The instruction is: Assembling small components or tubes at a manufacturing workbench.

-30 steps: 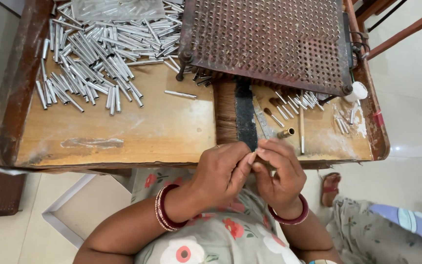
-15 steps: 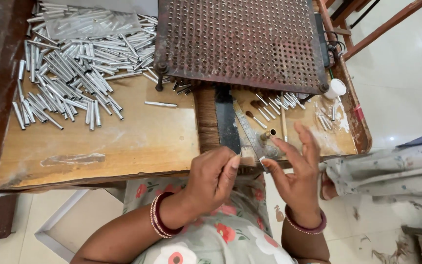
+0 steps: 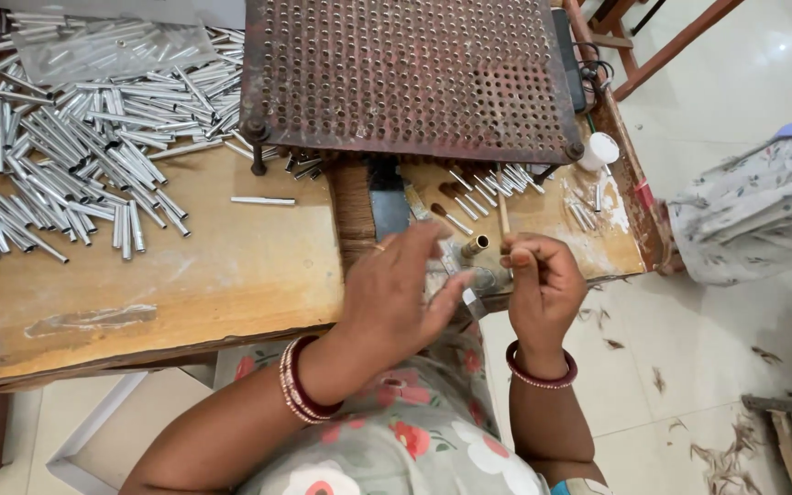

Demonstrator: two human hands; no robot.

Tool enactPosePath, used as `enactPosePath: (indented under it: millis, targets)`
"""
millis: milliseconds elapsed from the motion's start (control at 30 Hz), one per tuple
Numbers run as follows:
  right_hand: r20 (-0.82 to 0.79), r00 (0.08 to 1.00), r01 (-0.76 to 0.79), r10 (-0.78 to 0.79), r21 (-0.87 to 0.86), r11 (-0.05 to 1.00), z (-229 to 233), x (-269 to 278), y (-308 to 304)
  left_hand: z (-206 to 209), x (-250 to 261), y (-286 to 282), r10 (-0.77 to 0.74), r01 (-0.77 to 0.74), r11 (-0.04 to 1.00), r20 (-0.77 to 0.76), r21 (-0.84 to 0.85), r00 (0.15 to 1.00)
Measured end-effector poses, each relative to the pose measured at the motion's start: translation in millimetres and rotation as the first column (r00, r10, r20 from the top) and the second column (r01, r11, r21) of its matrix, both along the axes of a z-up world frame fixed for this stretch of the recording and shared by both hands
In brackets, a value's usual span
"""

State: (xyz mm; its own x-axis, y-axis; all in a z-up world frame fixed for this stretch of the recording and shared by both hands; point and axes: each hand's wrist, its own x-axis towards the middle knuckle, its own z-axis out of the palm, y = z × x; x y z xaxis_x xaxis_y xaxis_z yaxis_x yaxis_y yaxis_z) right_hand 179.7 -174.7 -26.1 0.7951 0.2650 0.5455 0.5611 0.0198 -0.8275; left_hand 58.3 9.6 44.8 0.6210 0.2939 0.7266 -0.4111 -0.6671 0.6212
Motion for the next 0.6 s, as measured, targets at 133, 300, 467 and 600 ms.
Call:
enactPosePath:
  millis: [133, 300, 467, 600]
  targets:
    - [-0.08, 0.995, -0.064, 0.054, -0.128, 0.99, 7, 13, 5, -26, 41, -20, 0.063, -0.07, 0.983, 0.043, 0.167, 0.997]
    - [-0.019, 0.999, -0.039, 0.034, -0.351, 0.936, 22, 10, 5, -50, 65, -35, 0.053, 0.059, 0.967, -0.421, 0.248, 0.905]
    - [0.027, 0.996, -0.051, 0.079, -0.553, 0.832, 47, 12, 0, -52, 56, -32, -0.009, 0.087, 0.974, -0.347, 0.211, 0.938]
    - [0.049, 0.98, -0.116, 0.193, -0.647, 0.754, 55, 17, -5, -42, 52, -30, -0.025, 0.123, 0.974, -0.452, 0.189, 0.892]
